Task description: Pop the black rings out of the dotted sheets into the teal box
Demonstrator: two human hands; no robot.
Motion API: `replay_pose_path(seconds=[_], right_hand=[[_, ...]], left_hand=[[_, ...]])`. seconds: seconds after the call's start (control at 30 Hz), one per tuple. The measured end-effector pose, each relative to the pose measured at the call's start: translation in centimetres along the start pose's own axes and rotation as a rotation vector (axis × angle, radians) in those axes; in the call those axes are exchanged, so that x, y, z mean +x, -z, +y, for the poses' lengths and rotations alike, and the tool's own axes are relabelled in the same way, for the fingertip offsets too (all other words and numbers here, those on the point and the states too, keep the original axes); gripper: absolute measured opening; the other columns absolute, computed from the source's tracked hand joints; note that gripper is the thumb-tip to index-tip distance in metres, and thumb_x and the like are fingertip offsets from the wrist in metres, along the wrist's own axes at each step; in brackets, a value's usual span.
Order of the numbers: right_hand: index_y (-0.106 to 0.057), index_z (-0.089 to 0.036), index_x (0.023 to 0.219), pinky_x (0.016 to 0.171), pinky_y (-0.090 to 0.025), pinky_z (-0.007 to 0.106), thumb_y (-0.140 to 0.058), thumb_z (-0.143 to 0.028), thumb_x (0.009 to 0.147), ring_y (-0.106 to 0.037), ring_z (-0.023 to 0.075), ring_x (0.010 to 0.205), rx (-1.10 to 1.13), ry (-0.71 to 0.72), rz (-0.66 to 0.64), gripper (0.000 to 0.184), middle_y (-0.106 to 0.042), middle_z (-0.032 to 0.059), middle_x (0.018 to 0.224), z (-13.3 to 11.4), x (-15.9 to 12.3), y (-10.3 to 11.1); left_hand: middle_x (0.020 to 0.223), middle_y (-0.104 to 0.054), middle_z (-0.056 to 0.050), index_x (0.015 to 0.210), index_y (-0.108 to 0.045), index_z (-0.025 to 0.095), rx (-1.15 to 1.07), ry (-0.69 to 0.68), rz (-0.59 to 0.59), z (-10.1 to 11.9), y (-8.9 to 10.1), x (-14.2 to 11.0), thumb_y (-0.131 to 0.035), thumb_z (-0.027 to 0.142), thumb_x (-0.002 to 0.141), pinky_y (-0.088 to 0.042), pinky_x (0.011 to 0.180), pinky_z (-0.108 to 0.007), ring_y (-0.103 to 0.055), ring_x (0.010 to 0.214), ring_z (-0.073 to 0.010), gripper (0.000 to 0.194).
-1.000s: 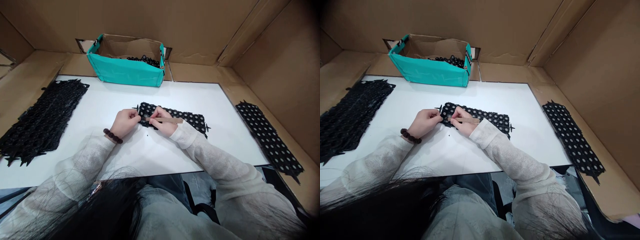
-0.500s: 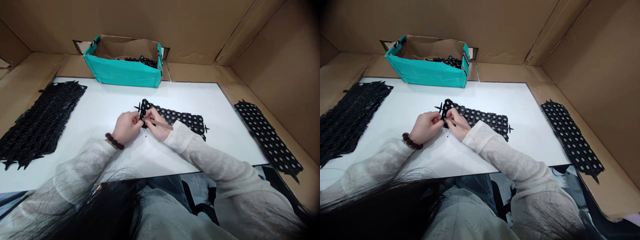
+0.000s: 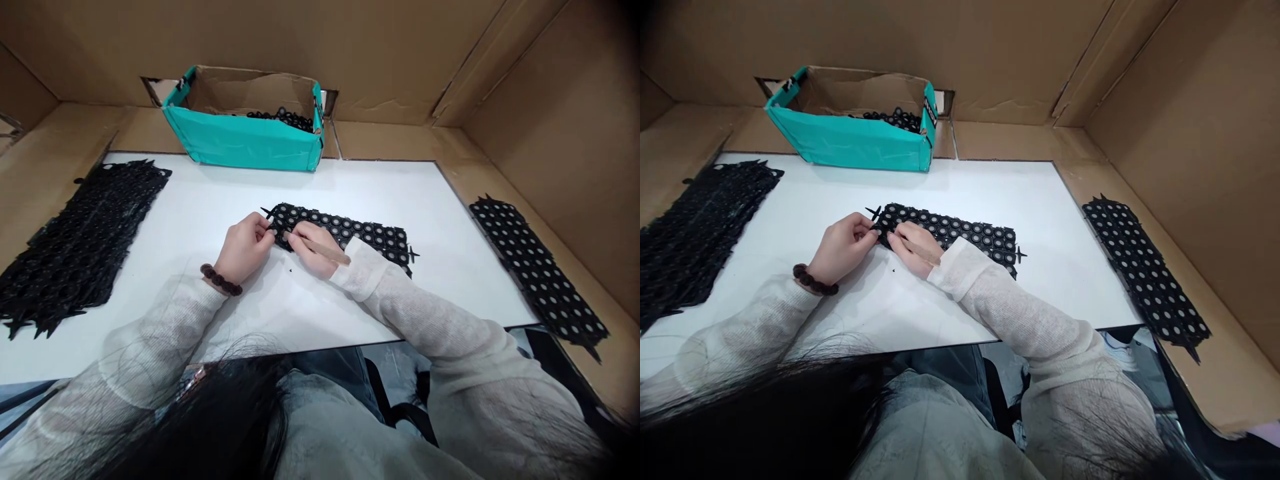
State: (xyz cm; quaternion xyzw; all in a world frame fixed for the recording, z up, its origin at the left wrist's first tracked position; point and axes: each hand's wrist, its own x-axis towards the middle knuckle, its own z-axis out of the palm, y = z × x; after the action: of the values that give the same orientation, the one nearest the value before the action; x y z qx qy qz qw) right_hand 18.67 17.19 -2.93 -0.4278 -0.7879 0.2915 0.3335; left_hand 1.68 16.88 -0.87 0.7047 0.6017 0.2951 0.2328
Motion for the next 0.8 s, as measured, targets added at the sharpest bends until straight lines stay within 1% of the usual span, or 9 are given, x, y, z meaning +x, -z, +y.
replay_pose_path(seconds=[0.13, 0.3, 0.43, 0.53, 0.63, 0.8], right_hand=[[-0.038, -0.020, 0.067, 0.073, -0.037, 0.029, -0.039, -0.027, 0.091, -0.044, 0.0126, 0.072, -0.044, 0.050, -0.027, 0.025, -0.043, 0.0001, 0.073, 0.3, 0.0, -0.2], [-0.042, -0.019, 0.069, 0.075, -0.038, 0.031, -0.040, -0.027, 0.090, -0.044, 0.0143, 0.078, -0.070, 0.029, -0.073, 0.023, -0.043, 0.0018, 0.078, 0.3, 0.2, -0.1], [-0.044, -0.018, 0.066, 0.075, -0.036, 0.031, -0.039, -0.025, 0.090, -0.044, 0.0147, 0.077, -0.102, 0.016, -0.108, 0.025, -0.043, 0.0022, 0.076, 0.2, 0.3, 0.1], [-0.046, -0.017, 0.065, 0.075, -0.033, 0.032, -0.038, -0.025, 0.090, -0.043, 0.0149, 0.077, -0.134, -0.024, -0.140, 0.027, -0.047, 0.0025, 0.074, 0.0, 0.5, 0.2], [-0.047, -0.017, 0.063, 0.075, -0.031, 0.031, -0.037, -0.026, 0.089, -0.044, 0.0148, 0.078, -0.129, -0.048, -0.170, 0.030, -0.050, 0.0026, 0.074, -0.1, 0.6, 0.4], [-0.045, -0.017, 0.059, 0.075, -0.032, 0.031, -0.038, -0.023, 0.087, -0.045, 0.0143, 0.076, -0.086, -0.021, -0.203, 0.029, -0.050, 0.0017, 0.071, -0.2, 0.7, 0.8]], left_hand=[[0.072, -0.067, -0.002, 0.088, -0.056, 0.017, -0.090, 0.055, 0.009, -0.4, -0.2, 0.1, -0.055, 0.023, 0.076, -0.044, 0.066, -0.029, -0.061, 0.067, -0.0160, 0.014], [0.069, -0.067, -0.003, 0.088, -0.058, 0.017, -0.223, 0.092, -0.021, -0.7, -0.3, 0.3, -0.057, 0.022, 0.075, -0.046, 0.065, -0.030, -0.064, 0.068, -0.0176, 0.013], [0.067, -0.067, -0.002, 0.088, -0.058, 0.017, -0.270, 0.119, -0.038, -0.4, -0.4, 0.2, -0.056, 0.020, 0.076, -0.048, 0.067, -0.030, -0.067, 0.071, -0.0191, 0.013], [0.066, -0.066, -0.002, 0.088, -0.058, 0.017, -0.222, 0.134, -0.031, -0.1, -0.4, 0.1, -0.055, 0.020, 0.077, -0.048, 0.069, -0.031, -0.068, 0.070, -0.0190, 0.011], [0.065, -0.065, -0.001, 0.087, -0.057, 0.018, -0.121, 0.134, -0.025, 0.2, -0.5, -0.1, -0.053, 0.019, 0.078, -0.047, 0.070, -0.031, -0.067, 0.071, -0.0192, 0.011], [0.068, -0.065, -0.003, 0.089, -0.058, 0.017, -0.007, 0.121, -0.047, 0.3, -0.4, -0.1, -0.051, 0.019, 0.078, -0.045, 0.070, -0.034, -0.063, 0.071, -0.0201, 0.013]])
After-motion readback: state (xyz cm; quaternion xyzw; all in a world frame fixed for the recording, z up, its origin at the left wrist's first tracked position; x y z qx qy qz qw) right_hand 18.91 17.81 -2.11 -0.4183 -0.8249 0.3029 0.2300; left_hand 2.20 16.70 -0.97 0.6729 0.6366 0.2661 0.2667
